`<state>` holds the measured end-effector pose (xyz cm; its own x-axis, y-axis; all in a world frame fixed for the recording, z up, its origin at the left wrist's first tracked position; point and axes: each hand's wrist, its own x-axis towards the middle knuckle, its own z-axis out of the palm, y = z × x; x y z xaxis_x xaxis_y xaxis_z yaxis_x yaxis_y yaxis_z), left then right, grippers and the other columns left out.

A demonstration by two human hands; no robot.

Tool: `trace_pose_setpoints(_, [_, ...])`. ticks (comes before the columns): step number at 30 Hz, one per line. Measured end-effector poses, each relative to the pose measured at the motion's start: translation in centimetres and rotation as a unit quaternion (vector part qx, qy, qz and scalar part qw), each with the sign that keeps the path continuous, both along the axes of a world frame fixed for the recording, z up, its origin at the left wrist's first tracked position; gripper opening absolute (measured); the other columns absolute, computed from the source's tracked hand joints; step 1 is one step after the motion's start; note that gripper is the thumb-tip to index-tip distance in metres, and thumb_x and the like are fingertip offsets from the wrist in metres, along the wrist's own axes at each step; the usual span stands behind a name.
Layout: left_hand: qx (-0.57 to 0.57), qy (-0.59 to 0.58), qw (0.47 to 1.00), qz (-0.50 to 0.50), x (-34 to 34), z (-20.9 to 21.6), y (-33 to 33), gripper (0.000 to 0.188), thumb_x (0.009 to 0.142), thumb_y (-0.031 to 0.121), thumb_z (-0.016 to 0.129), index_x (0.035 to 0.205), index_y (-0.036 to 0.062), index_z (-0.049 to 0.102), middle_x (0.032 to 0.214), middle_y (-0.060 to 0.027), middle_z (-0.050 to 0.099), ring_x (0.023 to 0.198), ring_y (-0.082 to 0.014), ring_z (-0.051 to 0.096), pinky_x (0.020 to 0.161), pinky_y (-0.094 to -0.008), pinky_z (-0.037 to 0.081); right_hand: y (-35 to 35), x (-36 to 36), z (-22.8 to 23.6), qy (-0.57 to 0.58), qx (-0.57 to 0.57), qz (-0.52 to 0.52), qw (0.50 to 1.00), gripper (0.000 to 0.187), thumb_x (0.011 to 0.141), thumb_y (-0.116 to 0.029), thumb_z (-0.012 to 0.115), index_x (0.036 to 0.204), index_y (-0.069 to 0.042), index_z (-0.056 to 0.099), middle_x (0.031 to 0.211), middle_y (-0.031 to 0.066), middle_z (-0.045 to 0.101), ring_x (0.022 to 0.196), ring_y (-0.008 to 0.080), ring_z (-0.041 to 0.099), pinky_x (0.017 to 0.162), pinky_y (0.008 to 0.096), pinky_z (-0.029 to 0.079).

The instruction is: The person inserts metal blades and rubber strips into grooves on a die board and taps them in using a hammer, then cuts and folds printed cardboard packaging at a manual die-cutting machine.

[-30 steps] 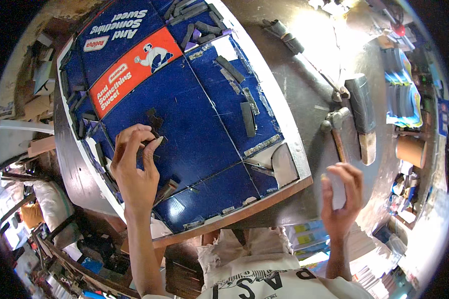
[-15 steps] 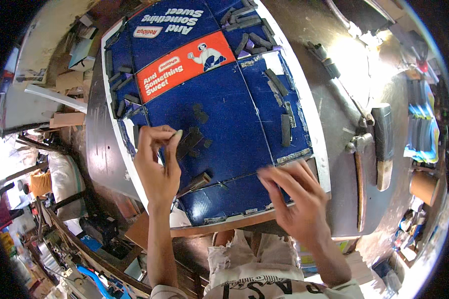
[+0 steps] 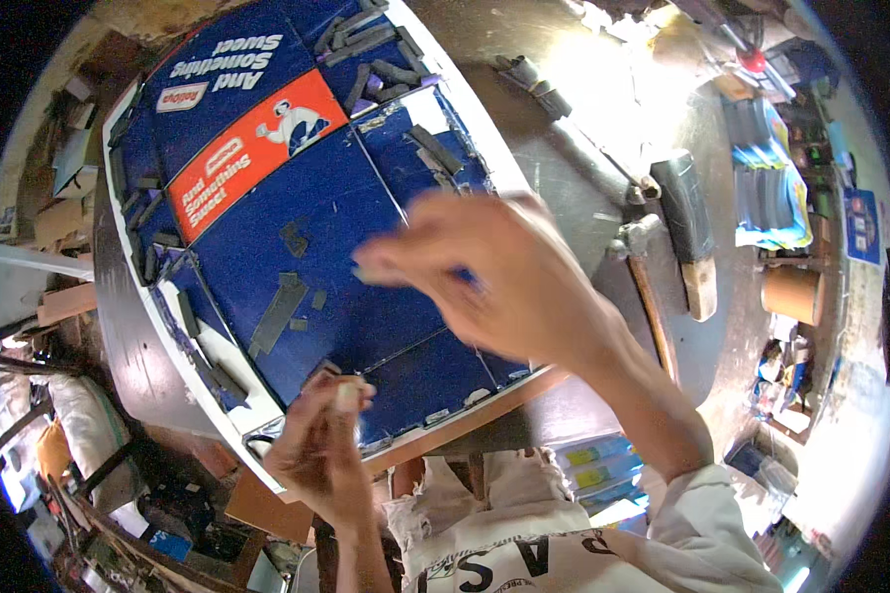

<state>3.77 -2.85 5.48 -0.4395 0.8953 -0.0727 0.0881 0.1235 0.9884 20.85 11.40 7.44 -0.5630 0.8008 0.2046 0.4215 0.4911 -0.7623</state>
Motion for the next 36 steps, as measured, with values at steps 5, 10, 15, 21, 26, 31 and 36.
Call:
trace_pose_setpoints(5, [-0.07,-0.077,0.993,-0.054,4.9,0.5,-1.0,0.008,0.089,-0.005,0.068,0.096,-0.0028,0.073,0.089,-0.0141,0.073,0.077,-0.0161,0.068,0.069,-0.0278,0.056,-9.8,5.9,0.5,0.016,-0.179,-0.111,0.977,0.031,0.077,0.007,0.067,0.104,-0.005,0.077,0.08,0.0122,0.067,0.069,0.0296,0.067,0.061,0.0373,0.054])
trace_pose_setpoints(10, [-0.039,-0.031,0.979,-0.197,6.3,0.4,-1.7,0.017,0.083,-0.009,0.072,0.097,0.0015,0.075,0.092,-0.0129,0.074,0.083,-0.0154,0.07,0.073,-0.0273,0.056,-11.9,7.8,0.5,0.053,-0.28,-0.127,0.95,0.023,0.078,-0.001,0.077,0.101,-0.003,0.077,0.082,0.0137,0.073,0.07,0.0218,0.071,0.062,0.0303,0.056])
trace_pose_setpoints(15, [-0.106,-0.076,0.964,-0.233,8.3,0.6,-1.6,0.023,0.081,-0.011,0.073,0.1,0.0005,0.076,0.096,-0.0152,0.075,0.085,-0.0172,0.071,0.078,-0.0293,0.055,-12.5,10.1,-0.3,0.087,-0.413,-0.169,0.891,0.017,0.078,-0.002,0.08,0.094,-0.001,0.078,0.084,0.0136,0.075,0.073,0.0149,0.071,0.064,0.0276,0.056])
trace_pose_setpoints(21, [-0.114,-0.026,0.97,-0.211,10.1,1.0,-1.2,0.015,0.079,-0.007,0.076,0.09,0.0024,0.077,0.089,-0.0117,0.077,0.065,-0.0088,0.06,0.057,-0.0214,0.042,-11.8,11.7,0.1,0.026,-0.444,-0.173,0.879,0.018,0.077,-0.009,0.081,0.091,0.0,0.078,0.078,0.0164,0.074,0.069,0.0115,0.07,0.061,0.0265,0.053])
trace_pose_setpoints(26, [-0.063,-0.034,0.957,-0.28,9.7,0.2,-2.0,0.023,0.079,-0.008,0.076,0.101,-0.0022,0.075,0.093,-0.0139,0.075,0.088,-0.0167,0.07,0.077,-0.027,0.054,-11.8,11.9,0.4,-0.041,-0.395,-0.088,0.914,0.013,0.079,-0.007,0.077,0.089,0.0,0.077,0.071,0.0125,0.071,0.065,0.0273,0.07,0.061,0.0355,0.055])
trace_pose_setpoints(31, [-0.169,-0.158,0.964,-0.128,10.6,0.7,-2.6,0.018,0.08,-0.003,0.08,0.097,-0.0015,0.075,0.09,-0.0117,0.074,0.085,-0.0129,0.069,0.076,-0.0253,0.055,-13.1,11.3,1.5,0.057,-0.274,-0.124,0.952,0.048,0.083,0.002,0.07,0.129,-0.008,0.064,0.108,0.0158,0.068,0.094,0.0286,0.07,0.079,0.0357,0.057])
trace_pose_setpoints(36, [-0.254,-0.268,0.926,-0.082,10.8,1.3,-1.5,0.017,0.075,0.001,0.084,0.085,0.003,0.07,0.078,-0.0052,0.071,0.068,-0.0086,0.063,0.061,-0.0214,0.05,-12.9,12.1,1.3,0.09,-0.324,-0.071,0.939,0.048,0.082,0.004,0.072,0.127,-0.009,0.067,0.102,0.013,0.071,0.087,0.0232,0.071,0.074,0.031,0.057])
